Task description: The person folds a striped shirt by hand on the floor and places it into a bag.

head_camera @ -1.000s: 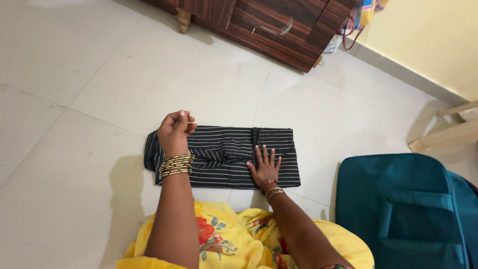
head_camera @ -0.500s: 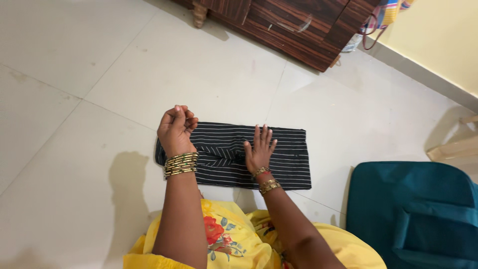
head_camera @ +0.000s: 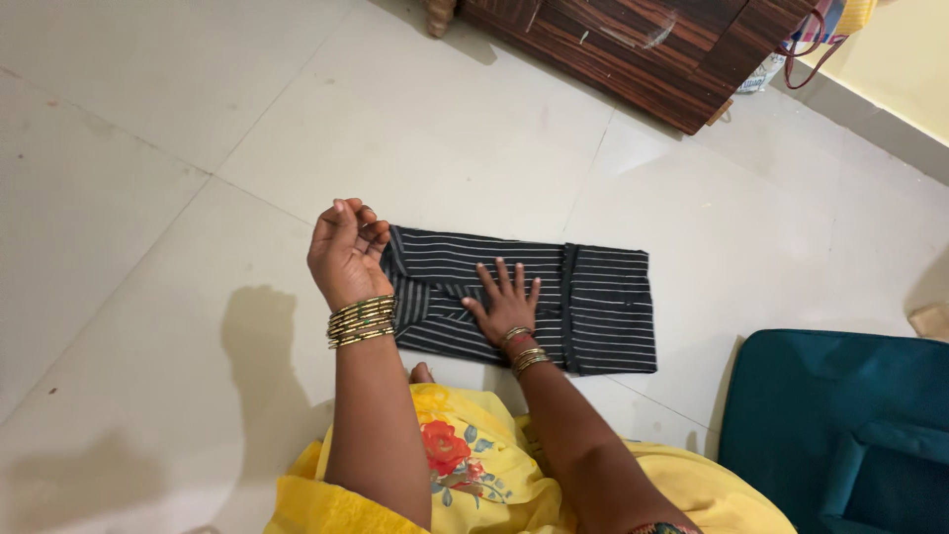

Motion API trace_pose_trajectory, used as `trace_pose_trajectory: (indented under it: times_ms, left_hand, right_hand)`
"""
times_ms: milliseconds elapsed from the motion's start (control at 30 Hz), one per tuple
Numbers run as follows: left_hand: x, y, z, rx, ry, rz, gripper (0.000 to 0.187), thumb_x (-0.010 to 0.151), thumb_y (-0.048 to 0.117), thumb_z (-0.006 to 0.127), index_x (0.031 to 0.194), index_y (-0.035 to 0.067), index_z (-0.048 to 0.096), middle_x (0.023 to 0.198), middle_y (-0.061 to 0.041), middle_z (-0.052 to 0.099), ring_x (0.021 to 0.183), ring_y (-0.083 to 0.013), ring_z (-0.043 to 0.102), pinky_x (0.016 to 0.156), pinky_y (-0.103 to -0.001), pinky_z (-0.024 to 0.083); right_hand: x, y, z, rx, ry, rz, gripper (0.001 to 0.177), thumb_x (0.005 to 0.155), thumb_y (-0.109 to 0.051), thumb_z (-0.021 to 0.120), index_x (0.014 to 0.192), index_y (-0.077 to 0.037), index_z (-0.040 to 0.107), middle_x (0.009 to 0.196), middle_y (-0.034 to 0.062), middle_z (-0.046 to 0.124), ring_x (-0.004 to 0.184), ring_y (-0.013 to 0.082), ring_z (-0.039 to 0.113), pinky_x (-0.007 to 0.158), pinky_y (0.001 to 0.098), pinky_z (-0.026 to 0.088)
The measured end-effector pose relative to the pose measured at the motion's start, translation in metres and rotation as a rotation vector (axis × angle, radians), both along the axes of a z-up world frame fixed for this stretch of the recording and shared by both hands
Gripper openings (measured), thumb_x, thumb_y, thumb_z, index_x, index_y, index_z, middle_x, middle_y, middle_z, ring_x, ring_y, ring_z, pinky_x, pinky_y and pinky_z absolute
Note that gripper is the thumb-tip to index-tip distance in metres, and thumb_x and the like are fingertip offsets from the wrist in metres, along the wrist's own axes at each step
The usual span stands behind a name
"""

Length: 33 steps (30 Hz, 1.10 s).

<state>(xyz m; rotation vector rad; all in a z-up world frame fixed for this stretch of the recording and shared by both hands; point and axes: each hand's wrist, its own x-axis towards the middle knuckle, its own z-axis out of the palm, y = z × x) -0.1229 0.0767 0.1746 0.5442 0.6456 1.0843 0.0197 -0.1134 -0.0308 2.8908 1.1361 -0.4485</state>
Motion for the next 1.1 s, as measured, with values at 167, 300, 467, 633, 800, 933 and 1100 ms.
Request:
trace_pose_trajectory:
  times_ms: [167,300,467,633,800,933,1100]
  left_hand:
    - [-0.006,0.000,-0.001,-0.058,-0.006,0.018,0.023,0.094,0.029,0.075,0.092,0.007,0.067,0.080,-0.004,0.067,0.071,-0.0158,0.066,0.070,-0.030,0.057]
    - [0.001,-0.003,0.000,-0.056,-0.030,-0.008,0.023,0.094,0.030,0.075,0.092,0.008,0.067,0.080,-0.004,0.067,0.071,-0.0157,0.066,0.070,-0.030,0.057]
    - [0.007,-0.006,-0.002,-0.062,-0.029,-0.032,0.022,0.094,0.029,0.074,0.092,0.008,0.067,0.080,-0.003,0.067,0.070,-0.0158,0.066,0.069,-0.030,0.056]
    - [0.009,-0.005,-0.002,-0.049,-0.017,-0.034,0.022,0.095,0.029,0.073,0.093,0.007,0.067,0.081,-0.003,0.068,0.072,-0.0152,0.065,0.071,-0.031,0.056]
    - [0.009,-0.007,-0.006,-0.060,-0.036,-0.055,0.021,0.095,0.027,0.073,0.093,0.007,0.067,0.081,-0.004,0.068,0.071,-0.0160,0.065,0.071,-0.032,0.055]
    - [0.014,-0.011,-0.005,-0.052,-0.037,-0.089,0.022,0.096,0.028,0.072,0.093,0.006,0.068,0.081,-0.004,0.068,0.071,-0.0157,0.065,0.070,-0.031,0.055]
    - [0.013,-0.010,-0.011,-0.057,-0.043,-0.093,0.022,0.095,0.028,0.073,0.094,0.007,0.068,0.082,-0.004,0.068,0.072,-0.0157,0.066,0.070,-0.031,0.056]
  right_hand:
    - [0.039,-0.042,-0.010,-0.021,-0.053,-0.066,0.080,0.087,-0.084,0.026,0.159,-0.048,0.018,0.172,-0.0034,0.006,0.157,0.0291,-0.002,0.122,0.0609,-0.010]
    - [0.064,-0.064,-0.001,-0.084,0.000,-0.160,0.081,0.085,-0.085,0.024,0.158,-0.050,0.017,0.172,-0.0063,0.004,0.157,0.0274,-0.005,0.120,0.0639,-0.012]
    - [0.060,-0.025,-0.015,0.007,-0.190,-0.175,0.084,0.088,-0.084,0.018,0.161,-0.042,0.012,0.172,-0.0013,-0.001,0.157,0.0267,-0.007,0.117,0.0673,-0.014]
    - [-0.005,0.040,-0.027,0.099,-0.168,0.100,0.082,0.096,-0.078,0.019,0.164,-0.033,0.008,0.171,0.0048,-0.006,0.155,0.0322,-0.009,0.115,0.0672,-0.015]
    - [-0.019,0.042,-0.001,0.040,-0.008,0.032,0.080,0.093,-0.076,0.026,0.162,-0.038,0.012,0.171,0.0006,-0.002,0.156,0.0335,-0.007,0.118,0.0650,-0.011]
    - [-0.016,0.050,0.000,0.177,-0.003,0.002,0.072,0.093,-0.063,0.050,0.153,-0.026,0.037,0.166,0.0057,0.022,0.154,0.0346,0.008,0.117,0.0663,-0.004]
    - [-0.030,0.051,-0.033,0.601,0.036,0.248,0.044,0.098,-0.034,0.060,0.140,-0.020,0.059,0.150,0.0039,0.056,0.146,0.0270,0.045,0.126,0.0516,0.026]
